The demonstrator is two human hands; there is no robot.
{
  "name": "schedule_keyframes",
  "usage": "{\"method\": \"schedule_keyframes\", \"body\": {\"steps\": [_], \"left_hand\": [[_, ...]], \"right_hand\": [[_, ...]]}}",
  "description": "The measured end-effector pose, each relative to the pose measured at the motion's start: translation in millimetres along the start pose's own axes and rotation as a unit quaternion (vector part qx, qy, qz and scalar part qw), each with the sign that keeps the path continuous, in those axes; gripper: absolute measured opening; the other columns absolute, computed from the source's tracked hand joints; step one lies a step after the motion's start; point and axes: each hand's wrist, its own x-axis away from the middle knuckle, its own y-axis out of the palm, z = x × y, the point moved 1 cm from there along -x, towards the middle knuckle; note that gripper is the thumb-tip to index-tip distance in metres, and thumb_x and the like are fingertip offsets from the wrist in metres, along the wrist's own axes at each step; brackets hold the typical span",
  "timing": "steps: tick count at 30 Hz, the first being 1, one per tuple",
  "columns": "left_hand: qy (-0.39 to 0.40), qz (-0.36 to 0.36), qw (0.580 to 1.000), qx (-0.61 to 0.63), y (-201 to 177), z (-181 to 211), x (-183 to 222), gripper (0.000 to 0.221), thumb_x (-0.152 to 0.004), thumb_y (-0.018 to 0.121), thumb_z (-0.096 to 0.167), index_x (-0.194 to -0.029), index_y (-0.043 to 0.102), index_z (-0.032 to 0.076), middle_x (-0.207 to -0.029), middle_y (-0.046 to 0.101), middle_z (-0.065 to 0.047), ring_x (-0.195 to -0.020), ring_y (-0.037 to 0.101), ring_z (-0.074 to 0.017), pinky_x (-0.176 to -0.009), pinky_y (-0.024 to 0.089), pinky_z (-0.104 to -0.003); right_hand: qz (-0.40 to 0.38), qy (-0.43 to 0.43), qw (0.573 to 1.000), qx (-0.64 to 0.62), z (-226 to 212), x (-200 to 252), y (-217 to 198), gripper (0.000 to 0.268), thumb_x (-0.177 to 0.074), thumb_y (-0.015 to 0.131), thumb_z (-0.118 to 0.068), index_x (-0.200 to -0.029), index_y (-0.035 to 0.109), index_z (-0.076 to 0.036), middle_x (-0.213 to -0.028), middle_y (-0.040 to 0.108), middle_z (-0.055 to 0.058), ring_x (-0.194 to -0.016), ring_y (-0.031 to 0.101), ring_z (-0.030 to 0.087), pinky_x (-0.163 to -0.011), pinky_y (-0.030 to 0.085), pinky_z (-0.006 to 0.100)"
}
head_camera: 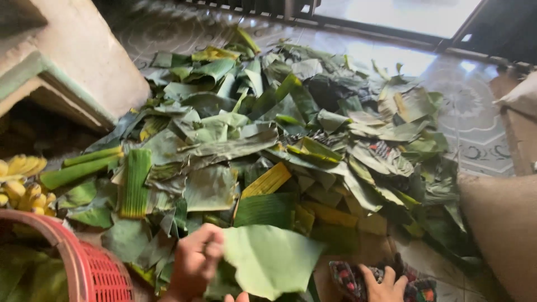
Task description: Folding banana leaves and placing them into a red basket.
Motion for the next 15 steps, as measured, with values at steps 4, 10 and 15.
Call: {"method": "schedule_keyframes", "body": {"steps": [4, 10, 15], "left_hand": [[-0.232, 0.095, 0.965, -0.074, -26.7, -48.6, 20.5, 0.018, -0.089, 0.066, 0.024, -0.088, 0.071, 0.007, -0.067, 0.063, -0.001, -0.057, 0.049, -0.0146, -0.056, 0.042, -0.030], [-0.276, 0.054, 0.941, -0.189, -26.7, -99.0, 22.8, 0.067, -0.078, 0.069, 0.014, -0.143, 0.051, 0.017, -0.096, 0.073, -0.006, -0.084, 0.072, -0.0239, -0.078, 0.058, -0.036], [-0.321, 0.090, 0.909, -0.251, -37.9, -71.1, 22.1, 0.039, -0.081, 0.060, 0.005, -0.117, 0.069, 0.018, -0.107, 0.068, -0.003, -0.090, 0.066, -0.0219, -0.078, 0.057, -0.037]], "right_hand": [[-0.242, 0.015, 0.969, 0.052, 6.5, -27.1, -40.4, 0.084, -0.070, 0.078, -0.038, -0.136, 0.036, -0.069, -0.143, 0.039, 0.004, -0.116, 0.048, 0.032, -0.093, 0.057, 0.040], [-0.206, 0.005, 0.978, 0.011, 29.0, -11.0, 17.3, 0.069, -0.083, 0.062, -0.035, -0.136, 0.040, -0.074, -0.145, 0.046, 0.003, -0.111, 0.059, 0.031, -0.101, 0.058, 0.039], [-0.320, -0.044, 0.937, -0.134, 58.4, -27.8, -11.5, 0.119, -0.044, 0.100, -0.078, -0.145, 0.038, -0.067, -0.147, 0.040, 0.012, -0.129, 0.054, 0.037, -0.112, 0.050, 0.049]]}}
